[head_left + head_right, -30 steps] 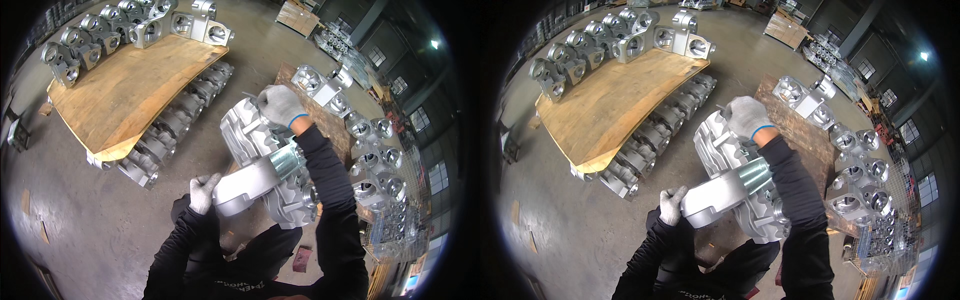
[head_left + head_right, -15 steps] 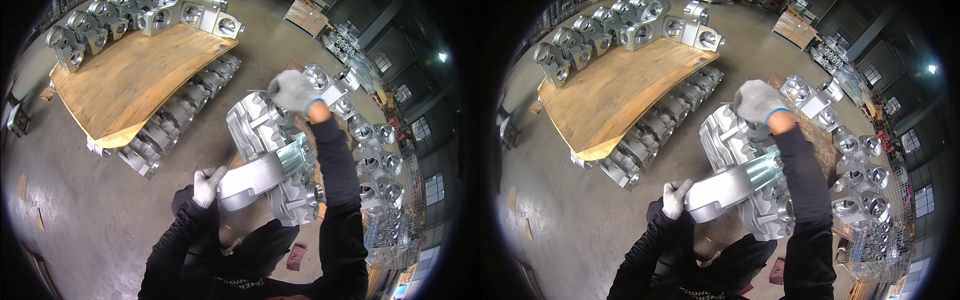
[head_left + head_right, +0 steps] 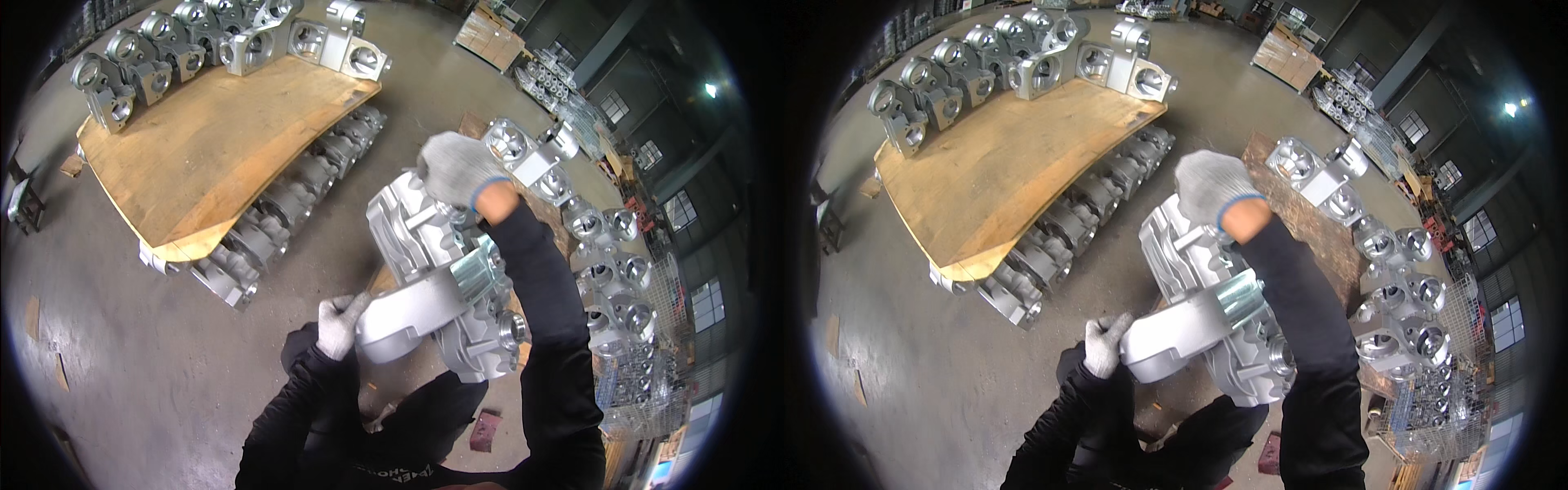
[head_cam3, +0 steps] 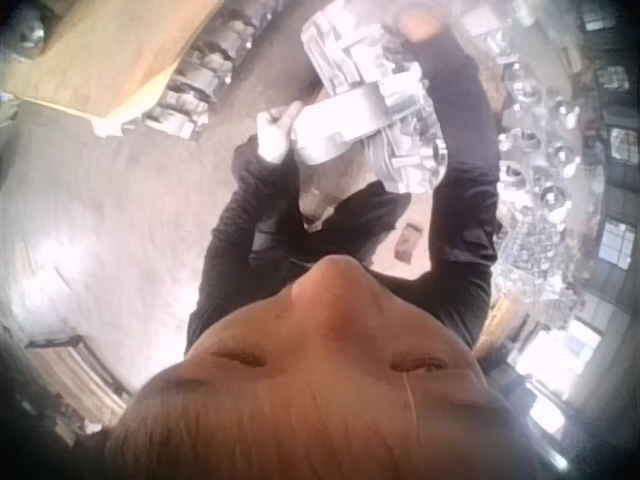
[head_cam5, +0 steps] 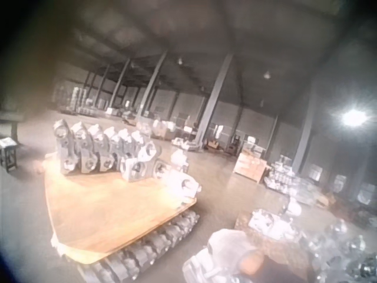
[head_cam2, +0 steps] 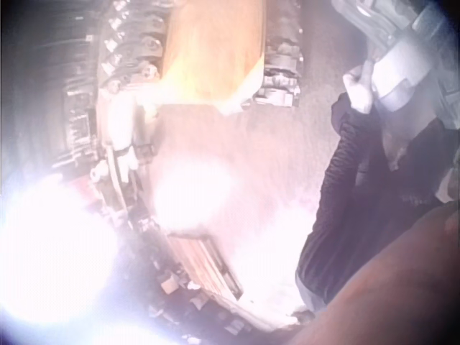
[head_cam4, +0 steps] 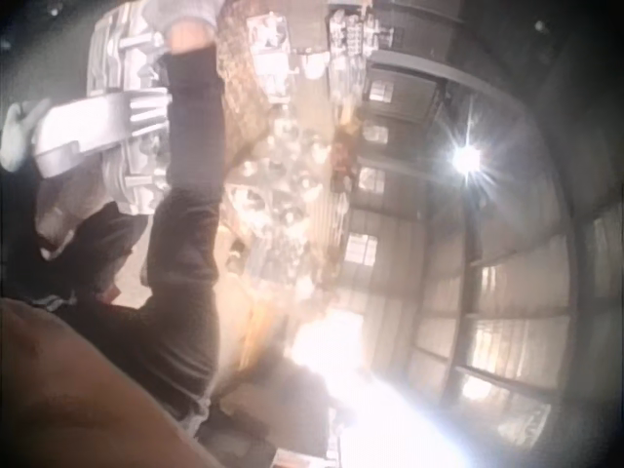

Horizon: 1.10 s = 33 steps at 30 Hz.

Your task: The person uses a metal file to deburr the edges and surfaces of a large cast metal part. They repeatedly reposition the part on a wooden workbench, file different edges and recessed areas, and rotate the part to access all sides.

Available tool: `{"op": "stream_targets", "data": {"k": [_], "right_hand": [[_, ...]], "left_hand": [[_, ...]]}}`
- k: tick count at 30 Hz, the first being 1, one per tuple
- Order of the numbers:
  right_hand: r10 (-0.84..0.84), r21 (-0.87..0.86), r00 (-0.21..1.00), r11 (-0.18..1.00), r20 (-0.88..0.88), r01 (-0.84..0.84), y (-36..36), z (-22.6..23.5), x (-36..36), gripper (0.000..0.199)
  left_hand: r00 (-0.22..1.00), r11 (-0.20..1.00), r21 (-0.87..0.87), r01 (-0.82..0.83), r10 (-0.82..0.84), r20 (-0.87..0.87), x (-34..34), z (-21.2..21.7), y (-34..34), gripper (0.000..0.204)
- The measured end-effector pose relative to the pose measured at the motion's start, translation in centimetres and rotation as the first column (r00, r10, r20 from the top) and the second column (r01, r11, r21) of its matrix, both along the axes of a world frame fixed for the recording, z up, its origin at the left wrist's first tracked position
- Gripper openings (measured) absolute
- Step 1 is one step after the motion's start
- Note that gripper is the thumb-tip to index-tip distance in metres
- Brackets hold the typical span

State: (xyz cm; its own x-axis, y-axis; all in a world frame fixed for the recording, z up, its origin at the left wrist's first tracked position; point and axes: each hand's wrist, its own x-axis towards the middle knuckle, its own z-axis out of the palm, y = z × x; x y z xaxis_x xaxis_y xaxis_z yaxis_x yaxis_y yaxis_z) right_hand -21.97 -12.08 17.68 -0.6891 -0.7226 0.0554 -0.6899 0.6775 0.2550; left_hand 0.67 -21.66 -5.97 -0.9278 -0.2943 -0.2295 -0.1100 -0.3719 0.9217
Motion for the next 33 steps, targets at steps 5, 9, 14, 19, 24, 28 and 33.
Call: {"op": "stream_targets", "data": {"k": [5, 9, 14, 19, 24, 28, 33], "right_hand": [[0.153, -0.033, 0.986, 0.987, -0.072, -0.155, -0.3, -0.5, 1.3, 0.017], [0.124, -0.048, 0.968, 0.989, -0.219, -0.137, -0.5, -1.8, 1.6, 0.016], [0.209, -0.162, 0.95, 0.955, -0.233, -0.25, -0.3, -4.1, 0.8, 0.013], [0.154, -0.064, 0.963, 0.983, -0.221, -0.171, -1.2, -5.2, 0.8, 0.013], [0.208, -0.089, 0.962, 0.97, -0.178, -0.226, -2.5, -5.1, 1.7, 0.014], [0.151, -0.016, 0.976, 0.988, -0.159, -0.155, -2.3, -5.3, 2.1, 0.016], [0.109, -0.042, 0.993, 0.993, -0.037, -0.111, -1.7, -5.5, 0.9, 0.018]], "left_hand": [[0.992, 0.993, 0.085, -0.082, 0.089, -0.091, -0.1, -0.1, 0.6, 0.041], [0.984, 0.992, 0.064, -0.113, 0.121, -0.133, -0.2, -0.6, 0.8, 0.041], [0.99, 0.997, 0.062, -0.053, 0.06, -0.129, -0.2, -1.4, 0.4, 0.041], [0.985, 0.995, 0.046, -0.093, 0.099, -0.141, -0.3, -1.7, 0.6, 0.042], [0.991, 0.995, 0.072, -0.066, 0.074, -0.115, -0.3, -1.2, 0.5, 0.04], [0.991, 0.996, 0.05, -0.071, 0.076, -0.108, 0.2, -0.4, 0.3, 0.037], [0.997, 0.998, 0.033, -0.058, 0.06, -0.05, 0.1, 0.2, 0.1, 0.037]]}}
